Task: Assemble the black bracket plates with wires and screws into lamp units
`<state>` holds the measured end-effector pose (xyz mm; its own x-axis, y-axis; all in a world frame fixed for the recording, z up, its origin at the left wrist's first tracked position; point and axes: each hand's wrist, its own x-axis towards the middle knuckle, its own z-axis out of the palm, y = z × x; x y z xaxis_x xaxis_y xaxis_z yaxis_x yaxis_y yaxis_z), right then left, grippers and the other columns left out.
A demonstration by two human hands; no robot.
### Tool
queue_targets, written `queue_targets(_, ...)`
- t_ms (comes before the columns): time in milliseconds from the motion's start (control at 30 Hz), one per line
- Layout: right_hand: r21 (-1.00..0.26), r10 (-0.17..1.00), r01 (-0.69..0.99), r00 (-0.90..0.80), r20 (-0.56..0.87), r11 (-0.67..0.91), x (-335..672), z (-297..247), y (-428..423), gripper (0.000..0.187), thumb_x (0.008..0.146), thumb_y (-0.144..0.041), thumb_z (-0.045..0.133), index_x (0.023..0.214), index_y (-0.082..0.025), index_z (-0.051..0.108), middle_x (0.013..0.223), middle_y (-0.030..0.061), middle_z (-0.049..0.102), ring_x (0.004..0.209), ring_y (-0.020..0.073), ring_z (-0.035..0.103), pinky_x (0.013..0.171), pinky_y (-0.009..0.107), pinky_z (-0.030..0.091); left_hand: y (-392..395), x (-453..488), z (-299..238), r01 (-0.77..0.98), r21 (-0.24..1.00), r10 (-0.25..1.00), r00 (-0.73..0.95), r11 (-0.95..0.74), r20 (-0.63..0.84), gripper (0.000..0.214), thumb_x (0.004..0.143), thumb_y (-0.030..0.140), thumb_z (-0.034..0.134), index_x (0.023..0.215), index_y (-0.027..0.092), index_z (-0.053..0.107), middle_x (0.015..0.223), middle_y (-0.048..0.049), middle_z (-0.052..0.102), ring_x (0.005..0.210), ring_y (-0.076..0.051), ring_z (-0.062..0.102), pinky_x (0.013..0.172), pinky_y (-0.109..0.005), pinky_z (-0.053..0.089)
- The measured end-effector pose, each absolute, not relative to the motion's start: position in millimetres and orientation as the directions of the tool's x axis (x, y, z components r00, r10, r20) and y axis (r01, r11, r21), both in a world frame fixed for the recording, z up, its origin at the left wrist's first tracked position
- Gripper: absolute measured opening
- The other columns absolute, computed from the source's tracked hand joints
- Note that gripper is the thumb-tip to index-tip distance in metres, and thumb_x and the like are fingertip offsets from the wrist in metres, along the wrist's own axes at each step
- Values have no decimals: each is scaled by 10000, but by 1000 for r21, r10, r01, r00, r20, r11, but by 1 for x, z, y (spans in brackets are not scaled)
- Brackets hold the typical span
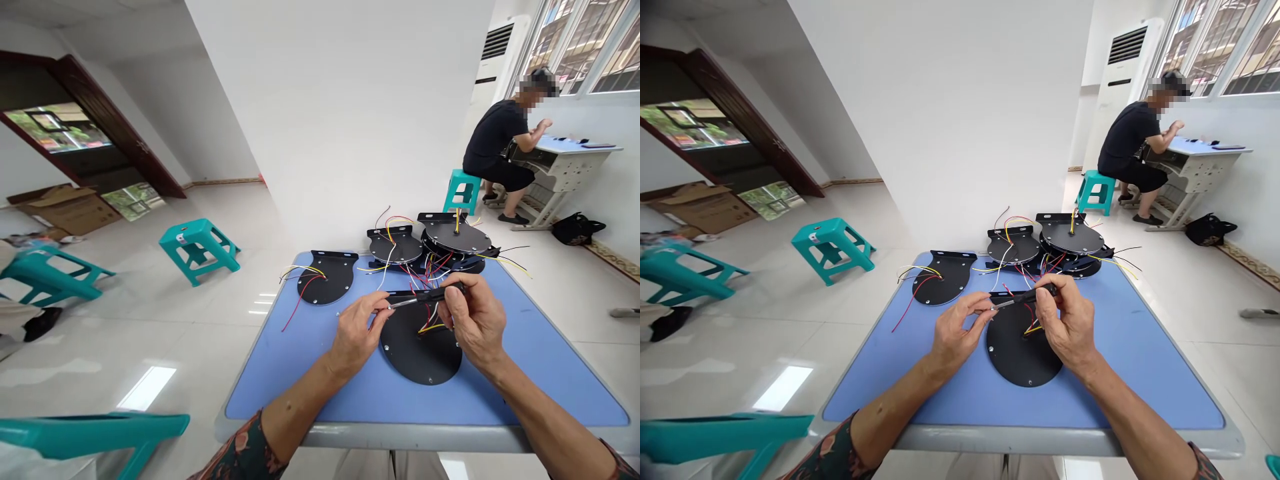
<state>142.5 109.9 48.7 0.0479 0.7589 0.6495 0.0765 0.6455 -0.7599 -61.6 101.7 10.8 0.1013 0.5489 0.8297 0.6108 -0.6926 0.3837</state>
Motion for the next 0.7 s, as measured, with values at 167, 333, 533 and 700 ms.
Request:
queue_targets(167,-746,737,37,125,664,665,141,52,109,133,980,-370,619,989,-239,639,540,-80,486,388,82,464,384,220,367,102,-61,12,595,391,542,90,-702,836,222,980,183,618,1198,214,589,836,13,755,748,-116,748,797,-239,618)
queue_targets(333,-577,535,-19,399,744,817,143,69,104,151,936,-393,683,954,-243,678,601,-48,514,417,99,474,369,249,387,103,-62,12,616,387,539,74,-686,839,228,976,170,616,1198,213,587,820,18,745,735,-108,733,791,-234,612)
queue_targets(533,-603,642,-225,324,694,765,152,82,95,179,926,-464,681,993,-298,678,634,-19,581,464,150,534,344,275,421,105,-63,12,648,377,544,68,-661,836,213,996,203,585,1208,217,576,831,9,746,710,-114,729,774,-249,614)
queue_targets(700,-679,665,86,142,733,729,148,57,96,125,929,-365,678,987,-260,714,612,-7,616,448,131,533,393,259,411,104,-64,11,643,397,554,52,-655,831,243,1006,222,574,1248,221,555,841,6,750,738,-122,741,803,-263,619)
